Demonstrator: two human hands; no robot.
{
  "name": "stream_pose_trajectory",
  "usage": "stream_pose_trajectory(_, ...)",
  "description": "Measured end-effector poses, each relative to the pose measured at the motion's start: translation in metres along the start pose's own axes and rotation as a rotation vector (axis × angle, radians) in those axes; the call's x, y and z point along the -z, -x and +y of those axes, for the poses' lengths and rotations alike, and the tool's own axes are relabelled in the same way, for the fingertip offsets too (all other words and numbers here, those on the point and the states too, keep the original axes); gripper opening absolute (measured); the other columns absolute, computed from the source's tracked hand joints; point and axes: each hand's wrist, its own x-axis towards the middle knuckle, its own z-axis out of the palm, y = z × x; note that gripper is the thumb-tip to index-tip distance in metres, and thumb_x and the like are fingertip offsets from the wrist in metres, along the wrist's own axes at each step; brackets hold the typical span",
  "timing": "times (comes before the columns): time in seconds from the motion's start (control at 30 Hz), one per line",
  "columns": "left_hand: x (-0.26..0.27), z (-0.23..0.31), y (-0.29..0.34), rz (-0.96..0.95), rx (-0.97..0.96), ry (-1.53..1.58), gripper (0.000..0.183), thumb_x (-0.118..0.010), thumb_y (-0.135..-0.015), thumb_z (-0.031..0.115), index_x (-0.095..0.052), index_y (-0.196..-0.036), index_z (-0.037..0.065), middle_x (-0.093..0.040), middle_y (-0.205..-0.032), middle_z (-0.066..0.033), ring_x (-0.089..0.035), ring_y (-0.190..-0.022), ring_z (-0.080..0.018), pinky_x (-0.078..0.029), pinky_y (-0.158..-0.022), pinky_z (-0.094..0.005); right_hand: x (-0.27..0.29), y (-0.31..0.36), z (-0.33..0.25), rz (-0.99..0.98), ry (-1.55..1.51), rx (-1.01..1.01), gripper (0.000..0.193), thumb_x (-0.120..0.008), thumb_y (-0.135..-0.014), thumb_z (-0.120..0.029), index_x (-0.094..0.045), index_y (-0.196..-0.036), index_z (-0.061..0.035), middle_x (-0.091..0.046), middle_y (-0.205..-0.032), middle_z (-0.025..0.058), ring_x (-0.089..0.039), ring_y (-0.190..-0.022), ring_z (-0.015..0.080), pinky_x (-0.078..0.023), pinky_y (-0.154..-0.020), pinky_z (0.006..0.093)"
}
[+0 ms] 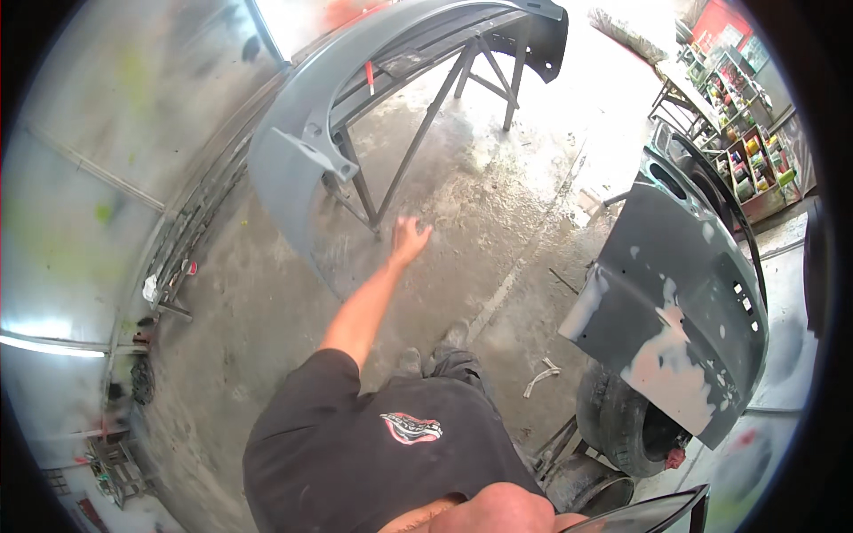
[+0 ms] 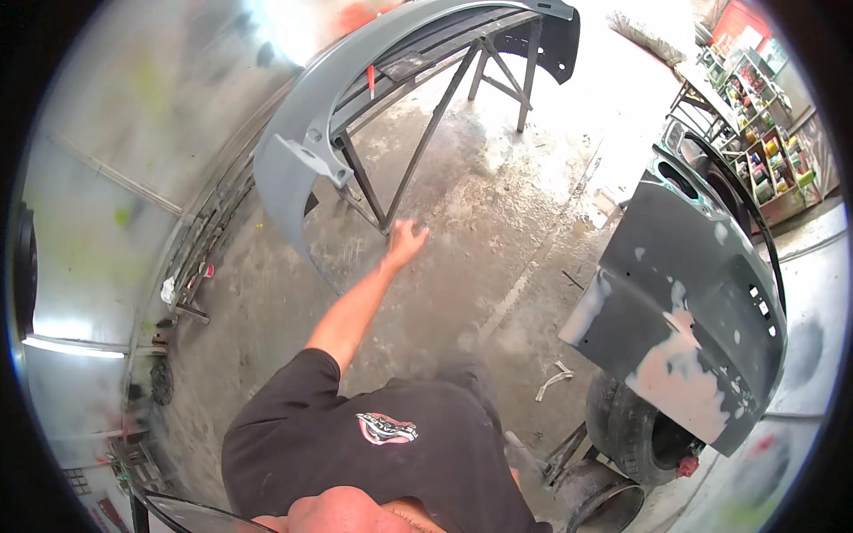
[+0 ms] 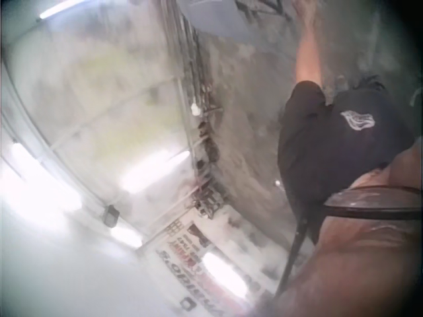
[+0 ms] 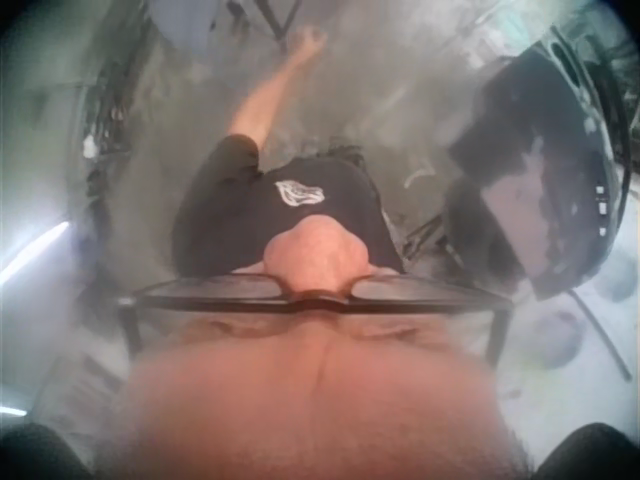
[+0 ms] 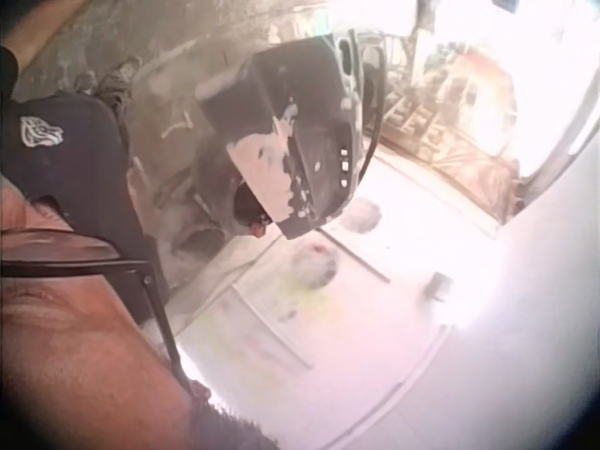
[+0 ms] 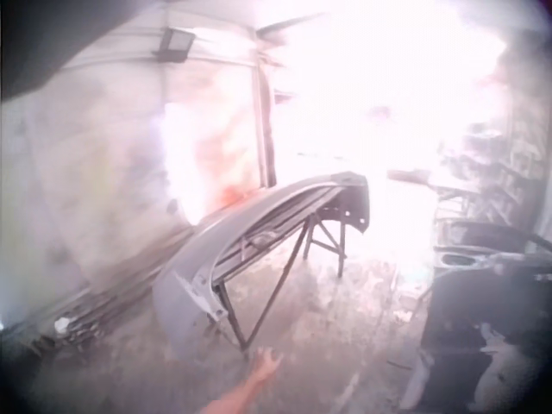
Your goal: The person prepares a sanding block, wets a cloth in a bucket of water, and wet-sands a car panel using the sanding block while wiping the surface with the cloth.
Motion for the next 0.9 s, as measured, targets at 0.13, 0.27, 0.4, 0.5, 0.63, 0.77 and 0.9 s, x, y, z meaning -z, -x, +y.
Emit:
stream_pose_trajectory(0.13, 0.015, 0.072, -0.122, 0.047, -0.085, -0.143, 0.055, -0.079, -0.085, 0.039, -0.068, -0.123, 0.000, -0.050, -0.140, -0.0267, -0.050, -0.129, -0.0431, -0.044, -0.108, -0.0506, -0.001, -0.024, -0.027, -0.003, -0.094, -0.015, 0.076, -0.060, -0.098, -0.063, -0.067, -0.132, 0.0041, -0.072, -0.124, 0.0183, -0.065, -0.110, 0.0277, -0.051, -0.095, 0.0453)
stream_pose_trajectory(0.27, 0.040, 0.093, -0.240, 0.167, -0.268, -0.421, 0.063, -0.080, -0.084, 0.040, -0.066, -0.134, 0.004, -0.038, -0.154, -0.0262, -0.038, -0.140, -0.0453, -0.033, -0.117, -0.0565, 0.019, -0.060, -0.079, -0.012, -0.152, -0.002, 0.076, -0.060, -0.098, -0.063, -0.066, -0.134, 0.0043, -0.071, -0.126, 0.0187, -0.064, -0.112, 0.0277, -0.051, -0.096, 0.0454)
stream_pose_trajectory(0.4, 0.062, 0.117, -0.337, 0.124, -0.287, -0.607, 0.061, -0.076, -0.088, 0.043, -0.065, -0.139, 0.010, -0.024, -0.165, -0.0277, -0.026, -0.150, -0.0475, -0.023, -0.123, -0.0607, 0.034, -0.087, -0.121, -0.008, -0.204, -0.002, 0.077, -0.059, -0.098, -0.063, -0.065, -0.135, 0.0045, -0.070, -0.128, 0.0191, -0.063, -0.115, 0.0277, -0.051, -0.097, 0.0454)
stream_pose_trajectory(0.5, 0.067, 0.118, -0.382, -0.022, -0.190, -0.726, 0.068, -0.073, -0.090, 0.044, -0.058, -0.148, 0.013, -0.015, -0.170, -0.0261, -0.016, -0.156, -0.0482, -0.011, -0.124, -0.0673, 0.041, -0.102, -0.153, -0.005, -0.218, 0.011, 0.078, -0.059, -0.099, -0.063, -0.064, -0.136, 0.0047, -0.069, -0.130, 0.0194, -0.063, -0.116, 0.0277, -0.050, -0.098, 0.0455)
stream_pose_trajectory(0.63, 0.068, 0.100, -0.414, -0.184, -0.036, -0.842, 0.071, -0.068, -0.094, 0.048, -0.050, -0.153, 0.013, -0.017, -0.172, -0.0209, -0.013, -0.159, -0.0440, -0.009, -0.123, -0.0720, 0.039, -0.102, -0.173, 0.007, -0.255, -0.013, 0.079, -0.059, -0.099, -0.064, -0.063, -0.138, 0.0049, -0.068, -0.132, 0.0198, -0.062, -0.119, 0.0277, -0.050, -0.100, 0.0455)
stream_pose_trajectory(0.77, 0.052, 0.109, -0.413, 0.091, -0.135, -0.708, 0.063, -0.070, -0.095, 0.037, -0.053, -0.146, 0.005, -0.050, -0.157, -0.0140, -0.044, -0.146, -0.0347, -0.029, -0.118, -0.0681, 0.020, -0.097, -0.161, 0.020, -0.298, -0.025, 0.080, -0.058, -0.099, -0.064, -0.061, -0.139, 0.0051, -0.067, -0.134, 0.0203, -0.061, -0.121, 0.0277, -0.049, -0.101, 0.0456)
stream_pose_trajectory(0.9, 0.040, 0.148, -0.356, 0.500, -0.356, -0.029, 0.038, -0.069, -0.096, 0.009, -0.057, -0.131, 0.003, -0.075, -0.109, -0.0097, -0.070, -0.105, -0.0317, -0.055, -0.085, -0.0445, -0.012, -0.068, -0.125, 0.019, -0.400, -0.031, 0.081, -0.058, -0.099, -0.064, -0.060, -0.141, 0.0052, -0.066, -0.136, 0.0207, -0.061, -0.123, 0.0276, -0.049, -0.102, 0.0457)
